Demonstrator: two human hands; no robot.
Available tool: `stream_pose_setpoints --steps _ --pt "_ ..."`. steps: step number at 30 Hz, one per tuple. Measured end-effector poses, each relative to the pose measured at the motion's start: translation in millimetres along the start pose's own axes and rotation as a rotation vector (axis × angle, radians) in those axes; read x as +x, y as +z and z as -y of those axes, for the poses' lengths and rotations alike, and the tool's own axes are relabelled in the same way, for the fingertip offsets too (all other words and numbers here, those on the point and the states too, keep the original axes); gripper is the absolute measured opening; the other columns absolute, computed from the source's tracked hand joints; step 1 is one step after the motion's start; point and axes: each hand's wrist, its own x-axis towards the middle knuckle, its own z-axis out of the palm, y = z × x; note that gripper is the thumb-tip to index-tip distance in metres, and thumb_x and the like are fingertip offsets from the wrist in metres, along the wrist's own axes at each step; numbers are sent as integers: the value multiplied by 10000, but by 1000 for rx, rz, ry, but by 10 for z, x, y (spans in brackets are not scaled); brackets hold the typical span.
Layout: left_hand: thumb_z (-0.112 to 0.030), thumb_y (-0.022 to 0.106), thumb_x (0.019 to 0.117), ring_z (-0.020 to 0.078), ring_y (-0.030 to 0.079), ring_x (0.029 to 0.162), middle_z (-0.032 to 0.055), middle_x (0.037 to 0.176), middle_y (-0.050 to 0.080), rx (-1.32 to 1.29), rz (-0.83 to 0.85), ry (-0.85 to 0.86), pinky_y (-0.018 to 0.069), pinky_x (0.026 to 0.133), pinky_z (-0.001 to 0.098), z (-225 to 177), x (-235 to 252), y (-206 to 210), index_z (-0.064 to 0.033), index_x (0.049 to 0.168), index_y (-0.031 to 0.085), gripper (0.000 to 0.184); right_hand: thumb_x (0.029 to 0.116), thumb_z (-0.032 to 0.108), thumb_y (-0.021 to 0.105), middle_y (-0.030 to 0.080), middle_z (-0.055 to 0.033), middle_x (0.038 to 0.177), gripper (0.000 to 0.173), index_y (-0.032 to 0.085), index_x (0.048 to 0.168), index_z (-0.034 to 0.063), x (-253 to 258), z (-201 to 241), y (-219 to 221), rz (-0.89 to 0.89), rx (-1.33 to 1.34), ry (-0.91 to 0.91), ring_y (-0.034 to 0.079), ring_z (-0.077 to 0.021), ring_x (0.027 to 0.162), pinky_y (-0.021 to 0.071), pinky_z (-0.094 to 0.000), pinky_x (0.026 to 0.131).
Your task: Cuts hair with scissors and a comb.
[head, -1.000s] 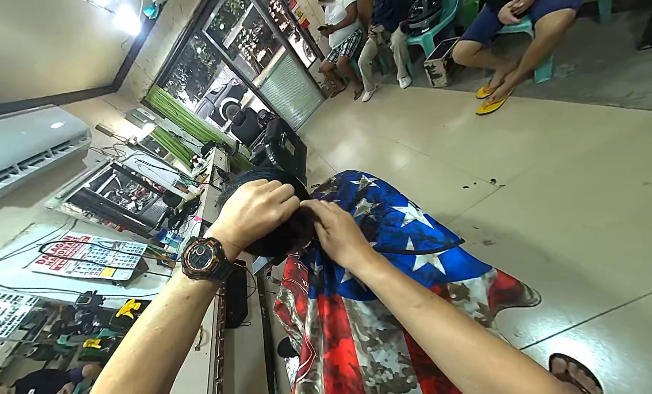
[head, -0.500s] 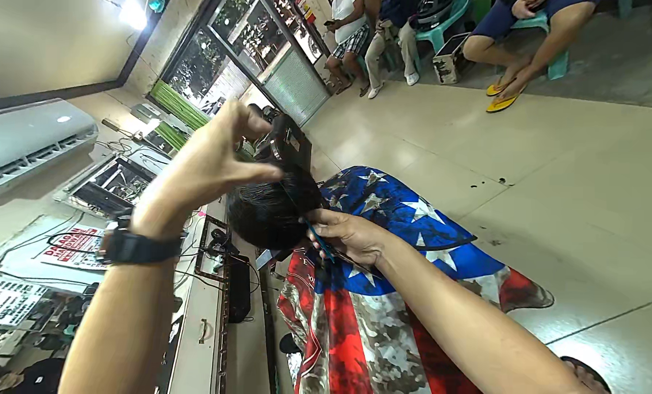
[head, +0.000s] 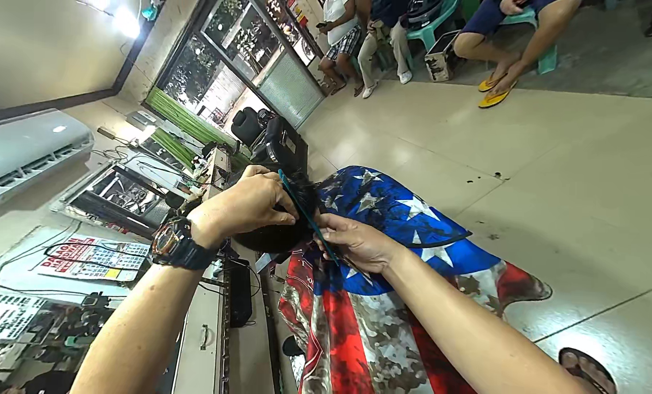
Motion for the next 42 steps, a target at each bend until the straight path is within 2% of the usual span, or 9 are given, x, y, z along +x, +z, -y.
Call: stream_pose_setpoints --steps 6,11,15,18,21,25,29,36,42 --pt "-420 580 1010 109 652 1120 -89 954 760 87 -11 26 362 1087 531 -118 -146 15 -296 988 815 266 1054 88 462 647 -33 1039 311 538 1345 167 -26 84 -35 -351 -44 -282 643 -136 864 561 -323 750" --pt "-316 564 1009 202 650 1135 -30 932 759 95 -49 34 370 1057 561 -298 -246 -27 -222 969 822 277 1041 58 498 688 -87 1193 315 611 1332 100 186 68 251 -632 -854 -473 678 -179 1048 564 -410 908" --pt "-481 460 1029 144 630 1153 -76 955 753 125 -8 3 364 1065 523 -283 -157 -91 -290 971 815 408 996 7 533 699 -134 1159 318 670 1276 72 247 -112 463 -637 -1081 -557 667 -290 1095 541 -491 966" --pt "-594 428 1024 174 649 1067 -32 884 735 81 144 -115 369 1049 553 -294 25 -195 -236 844 796 544 1044 73 514 685 -126 1204 296 652 1306 64 167 -153 567 -490 -902 -343 657 -231 1132 526 -434 998" --pt "-623 495 998 189 610 733 0 655 615 24 223 -212 423 868 549 -235 225 -253 -171 654 675 596 1042 54 523 675 -75 1227 329 608 1356 103 149 -50 491 -244 -428 -71 662 -137 1064 548 -339 930" --pt "-553 610 957 132 606 1235 -40 1287 680 -190 23 -182 483 1061 487 -129 65 -513 -287 1182 770 383 1041 55 529 652 -64 1009 276 628 1292 117 147 75 354 -95 -120 50 635 -123 803 560 -257 699" --pt "-491 770 779 188 370 1485 -36 1575 458 -277 -129 -226 374 1167 503 105 -430 -721 -288 1084 758 367 1054 58 468 640 -51 985 303 585 1327 121 160 79 198 -18 -49 32 636 -122 800 564 -262 703" --pt "-551 780 808 306 326 1501 -16 1383 641 -145 -5 -125 208 1193 636 121 -227 -179 -328 961 814 272 1036 76 512 652 -49 996 285 589 1307 117 126 82 62 24 -27 -12 637 -105 814 557 -245 724" --pt "-452 620 983 14 632 1106 -155 973 753 -129 -26 54 324 1149 491 -7 -66 -127 -328 999 823 238 1018 71 519 643 -50 985 258 611 1255 113 -20 79 24 42 -8 -30 629 -105 824 549 -239 732"
